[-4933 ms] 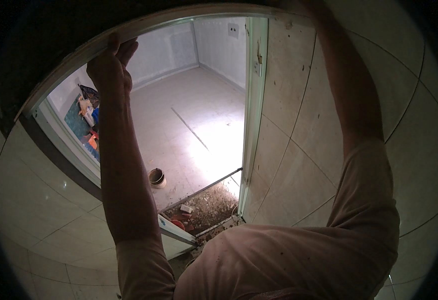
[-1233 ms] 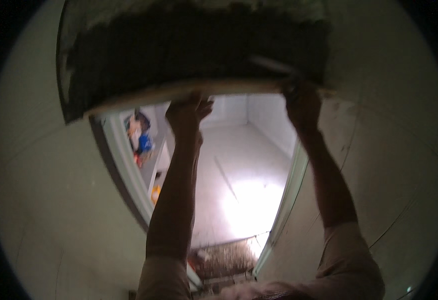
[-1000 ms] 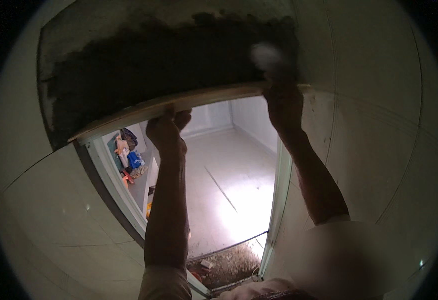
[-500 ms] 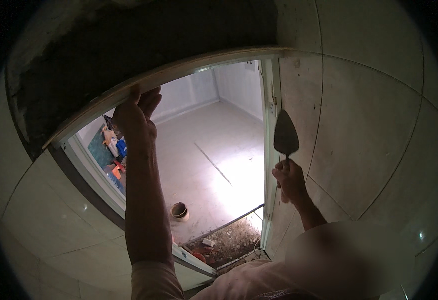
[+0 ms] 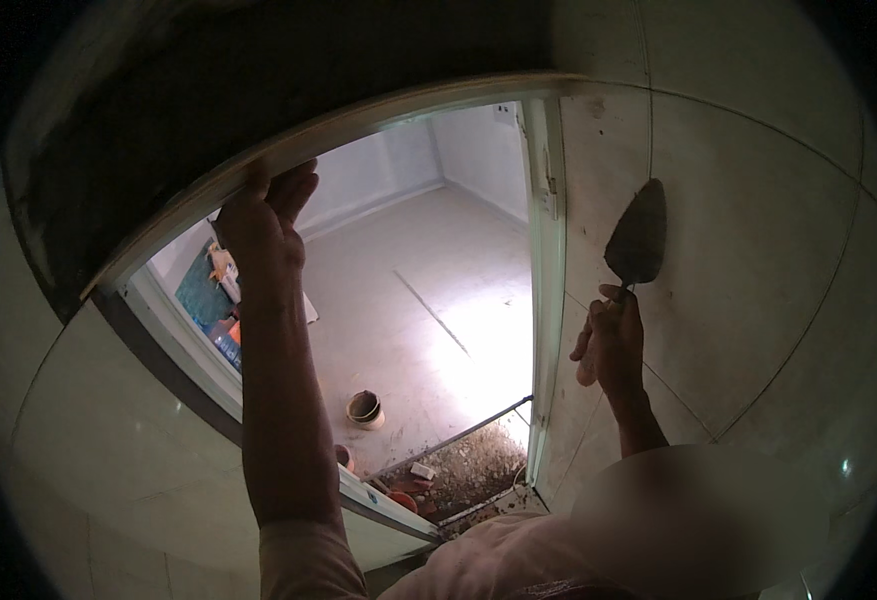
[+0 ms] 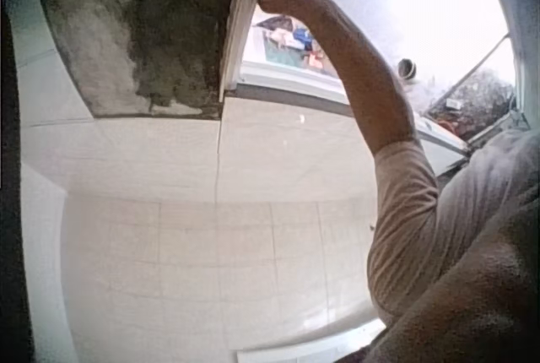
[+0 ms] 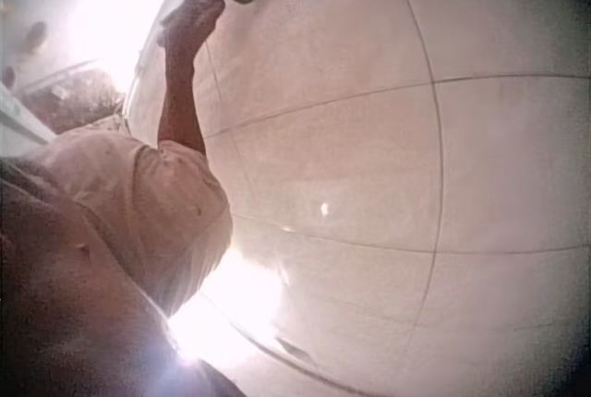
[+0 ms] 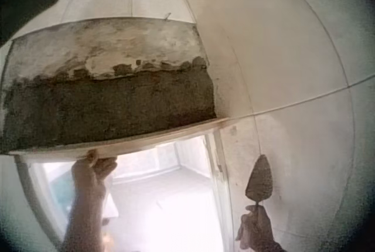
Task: The person uses a trowel to scrape and smooth the top edge of a door frame. Then, the person uses a screwdriver to strip insulation from electrical wires and connects them to a ceiling fixture.
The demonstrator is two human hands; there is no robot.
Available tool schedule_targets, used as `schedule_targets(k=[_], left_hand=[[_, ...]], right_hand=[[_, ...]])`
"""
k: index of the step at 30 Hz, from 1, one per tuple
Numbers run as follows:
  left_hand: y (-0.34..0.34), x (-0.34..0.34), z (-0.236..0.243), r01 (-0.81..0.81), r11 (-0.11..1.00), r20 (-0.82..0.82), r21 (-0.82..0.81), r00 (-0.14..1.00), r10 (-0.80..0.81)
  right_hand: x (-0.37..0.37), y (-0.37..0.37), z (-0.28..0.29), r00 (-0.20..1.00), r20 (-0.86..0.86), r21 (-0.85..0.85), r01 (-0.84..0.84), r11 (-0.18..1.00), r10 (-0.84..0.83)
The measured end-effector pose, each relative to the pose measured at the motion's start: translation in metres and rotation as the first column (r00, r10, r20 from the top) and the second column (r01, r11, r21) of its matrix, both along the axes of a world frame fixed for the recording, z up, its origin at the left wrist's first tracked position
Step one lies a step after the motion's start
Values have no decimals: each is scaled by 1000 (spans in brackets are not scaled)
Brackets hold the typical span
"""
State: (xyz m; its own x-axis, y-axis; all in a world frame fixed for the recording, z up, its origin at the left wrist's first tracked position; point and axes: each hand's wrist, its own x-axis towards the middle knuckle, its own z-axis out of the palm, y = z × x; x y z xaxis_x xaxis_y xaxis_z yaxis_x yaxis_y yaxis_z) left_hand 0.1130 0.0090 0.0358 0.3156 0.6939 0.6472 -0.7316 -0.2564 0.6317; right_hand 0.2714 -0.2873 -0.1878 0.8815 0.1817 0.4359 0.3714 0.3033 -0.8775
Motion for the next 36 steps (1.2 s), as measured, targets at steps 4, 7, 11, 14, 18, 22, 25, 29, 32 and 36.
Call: schedule_targets(k=[4,7,11,14,18,22,25,29,32,36], left_hand=[[12,3,-6,66,996,32,-62,997,-65],[4,10,-5,15,990,43,-140,999,-9],[10,16,-11,25,994,65,-104,998,-18],[1,7,-5,11,995,80,-97,997,-3],[3,4,-4,42,996,83,-73,996,-36],[1,5,-4,61,993,78,-99,996,-53],[0,6,-6,64,995,65,-82,996,-59],[4,4,-11,54,997,55,-57,997,-51],[-1,5,-14,46,995,14,-92,999,-45],[-11,2,-5,22,999,-9,-43,1000,-23]], right_hand=[[-15,-7,7,998,-53,-99,-28,995,22],[-4,-14,-18,999,16,-101,-28,995,29],[9,-11,-20,1000,14,-108,-17,994,18],[6,-18,-16,1000,28,-98,-1,995,4],[6,-22,-12,999,48,-99,0,995,5],[10,-28,-16,998,59,-137,-5,991,13],[8,-32,-18,999,42,-136,-7,991,12],[5,-35,-28,999,15,-141,-37,989,39],[2,-37,-32,1000,-3,-138,-26,990,26],[5,-37,-33,999,27,-122,-19,992,23]])
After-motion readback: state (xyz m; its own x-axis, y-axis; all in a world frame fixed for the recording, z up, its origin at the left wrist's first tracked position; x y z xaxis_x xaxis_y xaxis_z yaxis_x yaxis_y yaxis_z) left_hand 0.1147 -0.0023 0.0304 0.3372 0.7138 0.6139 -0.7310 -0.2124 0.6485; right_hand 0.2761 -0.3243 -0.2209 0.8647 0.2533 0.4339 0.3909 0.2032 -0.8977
